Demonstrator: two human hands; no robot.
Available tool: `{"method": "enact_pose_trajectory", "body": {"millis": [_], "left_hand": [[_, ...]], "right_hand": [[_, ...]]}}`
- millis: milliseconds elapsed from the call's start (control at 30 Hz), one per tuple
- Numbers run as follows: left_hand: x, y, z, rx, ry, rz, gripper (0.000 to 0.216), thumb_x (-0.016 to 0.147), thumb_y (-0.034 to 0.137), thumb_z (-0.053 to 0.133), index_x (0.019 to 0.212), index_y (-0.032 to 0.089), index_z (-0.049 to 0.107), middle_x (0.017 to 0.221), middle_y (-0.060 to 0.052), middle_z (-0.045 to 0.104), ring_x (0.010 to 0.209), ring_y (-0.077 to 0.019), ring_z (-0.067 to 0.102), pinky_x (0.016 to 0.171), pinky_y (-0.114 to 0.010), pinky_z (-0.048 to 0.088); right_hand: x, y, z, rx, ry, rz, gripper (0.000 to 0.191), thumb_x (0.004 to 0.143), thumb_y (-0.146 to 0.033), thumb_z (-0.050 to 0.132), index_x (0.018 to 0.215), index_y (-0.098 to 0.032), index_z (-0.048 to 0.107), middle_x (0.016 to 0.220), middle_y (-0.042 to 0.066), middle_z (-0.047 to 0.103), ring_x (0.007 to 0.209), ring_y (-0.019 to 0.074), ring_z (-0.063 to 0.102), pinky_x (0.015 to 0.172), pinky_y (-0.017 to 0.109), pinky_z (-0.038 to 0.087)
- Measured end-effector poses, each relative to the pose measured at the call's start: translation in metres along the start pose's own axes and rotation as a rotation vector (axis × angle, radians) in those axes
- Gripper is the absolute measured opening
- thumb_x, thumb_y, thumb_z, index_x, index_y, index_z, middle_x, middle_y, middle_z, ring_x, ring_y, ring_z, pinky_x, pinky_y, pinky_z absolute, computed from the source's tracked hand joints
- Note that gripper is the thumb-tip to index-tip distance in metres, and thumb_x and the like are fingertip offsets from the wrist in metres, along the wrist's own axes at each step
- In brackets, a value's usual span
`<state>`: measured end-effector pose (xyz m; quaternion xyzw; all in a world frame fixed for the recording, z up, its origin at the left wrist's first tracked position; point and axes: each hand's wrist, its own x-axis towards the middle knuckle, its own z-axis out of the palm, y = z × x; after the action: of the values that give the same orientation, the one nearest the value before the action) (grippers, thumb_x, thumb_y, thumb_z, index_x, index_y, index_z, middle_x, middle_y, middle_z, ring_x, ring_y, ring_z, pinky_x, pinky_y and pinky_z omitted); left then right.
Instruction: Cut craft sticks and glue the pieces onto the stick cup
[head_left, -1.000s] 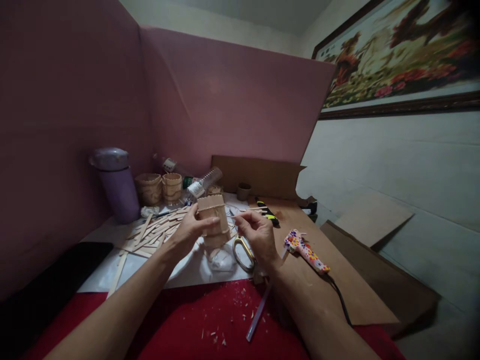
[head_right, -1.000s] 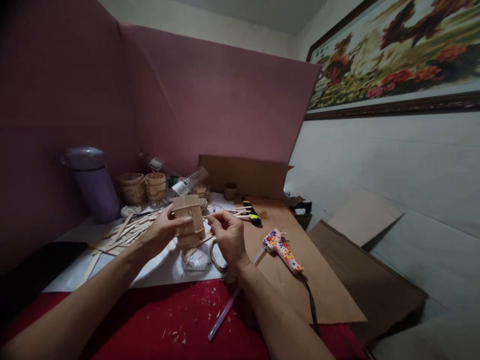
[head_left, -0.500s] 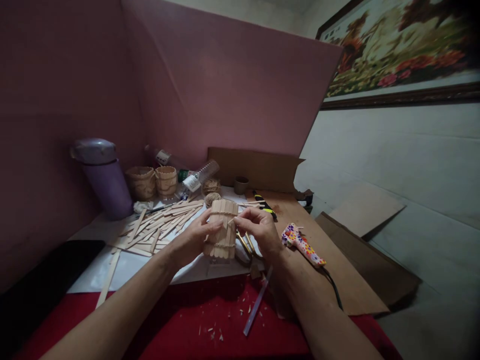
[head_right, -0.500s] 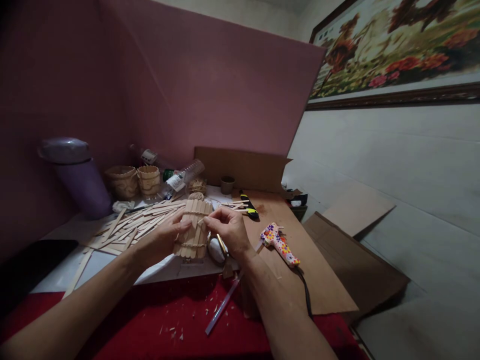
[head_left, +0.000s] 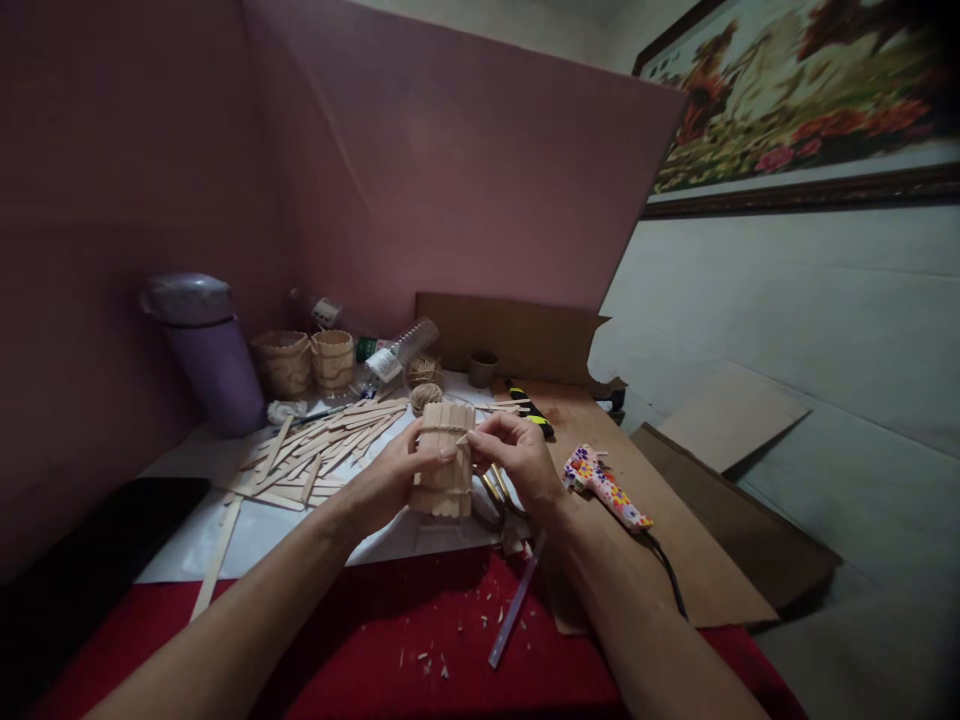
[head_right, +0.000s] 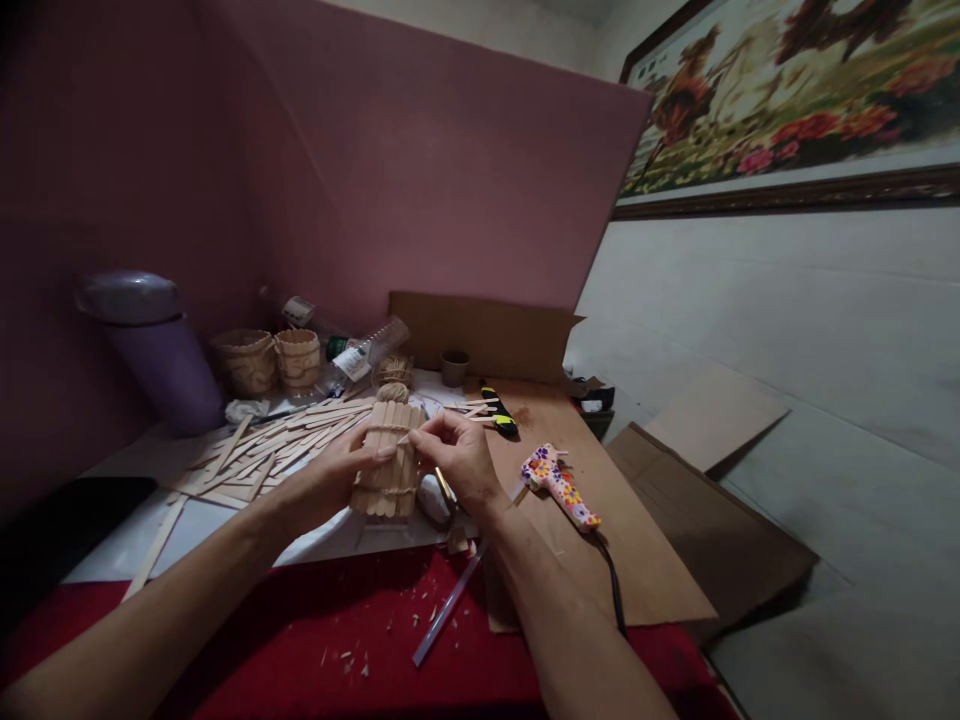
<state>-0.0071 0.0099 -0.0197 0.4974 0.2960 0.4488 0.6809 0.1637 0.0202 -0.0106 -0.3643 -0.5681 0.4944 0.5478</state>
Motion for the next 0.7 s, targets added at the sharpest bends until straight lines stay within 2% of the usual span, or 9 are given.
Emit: {"method": "enact_pose_trajectory", "body": {"millis": [167,333,400,533,700], "left_hand": [[0.0019,-0.002,0.0003,0.037,0.04,0.033,0.057,0.072,0.033,0.076,0.122,0.017,0.053,0.112,-0.01,0.065,0.093,-0.0216,0.064,0.075,-0.031,0.051],[0.004,-0.0036,0.0037,0.074,0.171,0.027,0.059,0.066,0.037,0.079,0.114,0.014,0.055,0.098,-0.008,0.067,0.086,-0.0208,0.062,0.071,-0.03,0.049],[0.0033,-0.0022,0.0054,0.07,0.213,0.017,0.058,0.064,0.037,0.079,0.112,0.014,0.055,0.094,-0.007,0.067,0.081,-0.0204,0.062,0.068,-0.03,0.048],[0.0007,0.0022,0.0073,0.03,0.208,0.028,0.05,0.064,0.036,0.076,0.106,0.015,0.057,0.091,-0.006,0.067,0.075,-0.0193,0.062,0.065,-0.031,0.049],[0.0004,0.0042,0.0083,0.02,0.238,0.048,0.047,0.064,0.034,0.075,0.104,0.015,0.059,0.089,-0.005,0.067,0.074,-0.018,0.061,0.065,-0.029,0.049]], "right_hand": [[0.0004,0.0017,-0.0002,-0.003,-0.009,0.015,0.032,0.062,-0.043,0.08,0.061,-0.018,0.06,0.053,-0.003,0.059,0.047,0.0098,0.051,0.048,0.023,0.043],[-0.0005,0.0068,0.0036,-0.046,-0.012,0.009,0.035,0.062,-0.044,0.081,0.06,-0.018,0.059,0.052,-0.003,0.059,0.047,0.0097,0.052,0.047,0.023,0.043],[-0.0003,0.0085,0.0045,-0.044,-0.011,0.012,0.039,0.061,-0.049,0.081,0.06,-0.018,0.058,0.052,-0.002,0.059,0.045,0.0099,0.052,0.046,0.023,0.044],[-0.0007,0.0078,0.0045,0.027,0.004,0.029,0.046,0.067,-0.063,0.072,0.066,-0.018,0.06,0.054,-0.001,0.061,0.043,0.0105,0.054,0.046,0.025,0.047],[-0.0053,0.0043,0.0086,-0.019,0.013,-0.08,0.038,0.068,-0.053,0.076,0.069,-0.019,0.059,0.059,-0.003,0.059,0.05,0.0102,0.054,0.05,0.024,0.048]]}}
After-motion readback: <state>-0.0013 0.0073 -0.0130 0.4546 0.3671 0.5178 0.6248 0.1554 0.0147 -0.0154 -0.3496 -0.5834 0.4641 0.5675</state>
